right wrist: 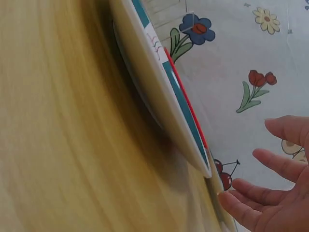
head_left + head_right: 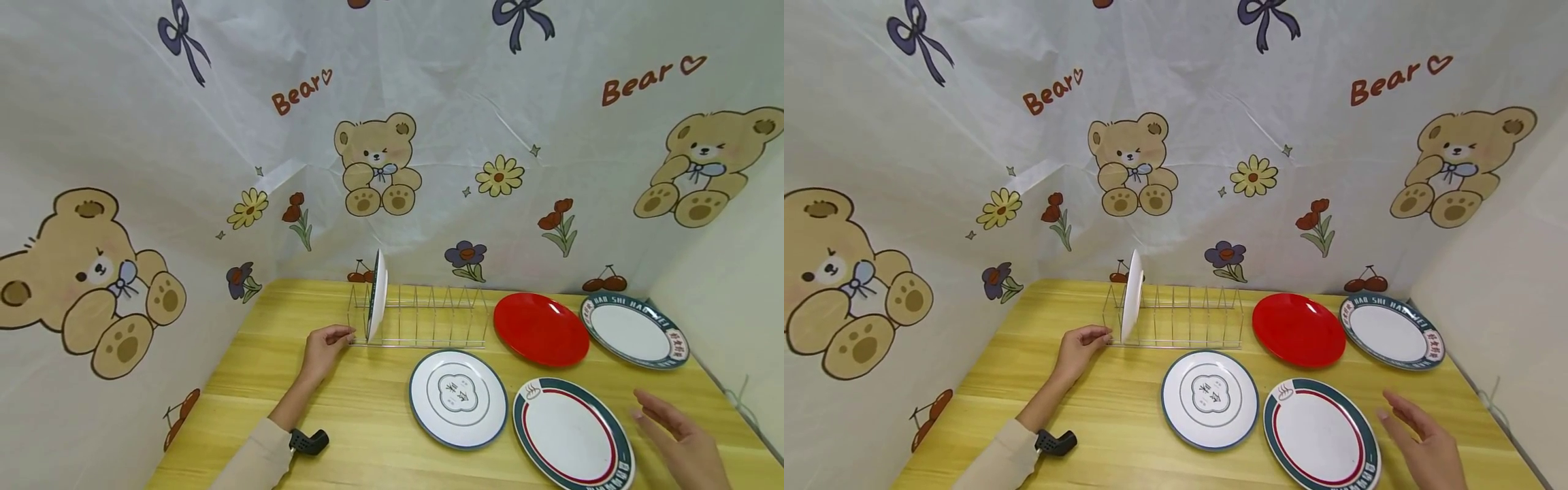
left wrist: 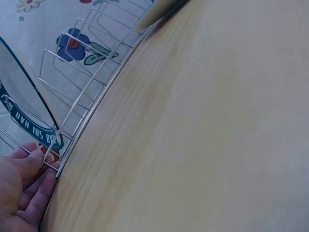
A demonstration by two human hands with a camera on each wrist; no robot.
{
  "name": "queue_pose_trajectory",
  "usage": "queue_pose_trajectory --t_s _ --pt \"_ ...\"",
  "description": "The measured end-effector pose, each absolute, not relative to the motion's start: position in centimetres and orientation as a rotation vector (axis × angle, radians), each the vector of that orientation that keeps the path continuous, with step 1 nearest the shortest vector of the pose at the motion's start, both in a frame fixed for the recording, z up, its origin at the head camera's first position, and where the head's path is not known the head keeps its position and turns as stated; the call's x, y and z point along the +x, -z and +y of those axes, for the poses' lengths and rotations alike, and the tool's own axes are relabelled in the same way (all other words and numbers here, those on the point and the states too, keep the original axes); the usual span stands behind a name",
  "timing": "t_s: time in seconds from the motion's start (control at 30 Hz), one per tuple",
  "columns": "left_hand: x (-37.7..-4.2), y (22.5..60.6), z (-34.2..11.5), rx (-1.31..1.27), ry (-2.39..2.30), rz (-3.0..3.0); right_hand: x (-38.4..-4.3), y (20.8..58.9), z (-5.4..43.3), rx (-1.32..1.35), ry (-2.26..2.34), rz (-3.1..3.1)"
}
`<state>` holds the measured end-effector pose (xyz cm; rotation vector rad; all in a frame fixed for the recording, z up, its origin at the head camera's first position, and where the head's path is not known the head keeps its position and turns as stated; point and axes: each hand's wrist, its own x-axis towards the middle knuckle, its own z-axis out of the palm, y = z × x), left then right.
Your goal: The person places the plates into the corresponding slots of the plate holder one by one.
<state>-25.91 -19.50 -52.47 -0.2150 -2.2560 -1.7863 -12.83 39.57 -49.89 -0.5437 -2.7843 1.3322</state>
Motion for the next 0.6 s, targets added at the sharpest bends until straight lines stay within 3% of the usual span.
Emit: queue_pose_trajectory --t_s 0.6 --pt "-25.8 52.3 -19.7 -0.221 1.792 -2.276 -13.8 52.2 39.4 -0.411 -1.556 -2.984"
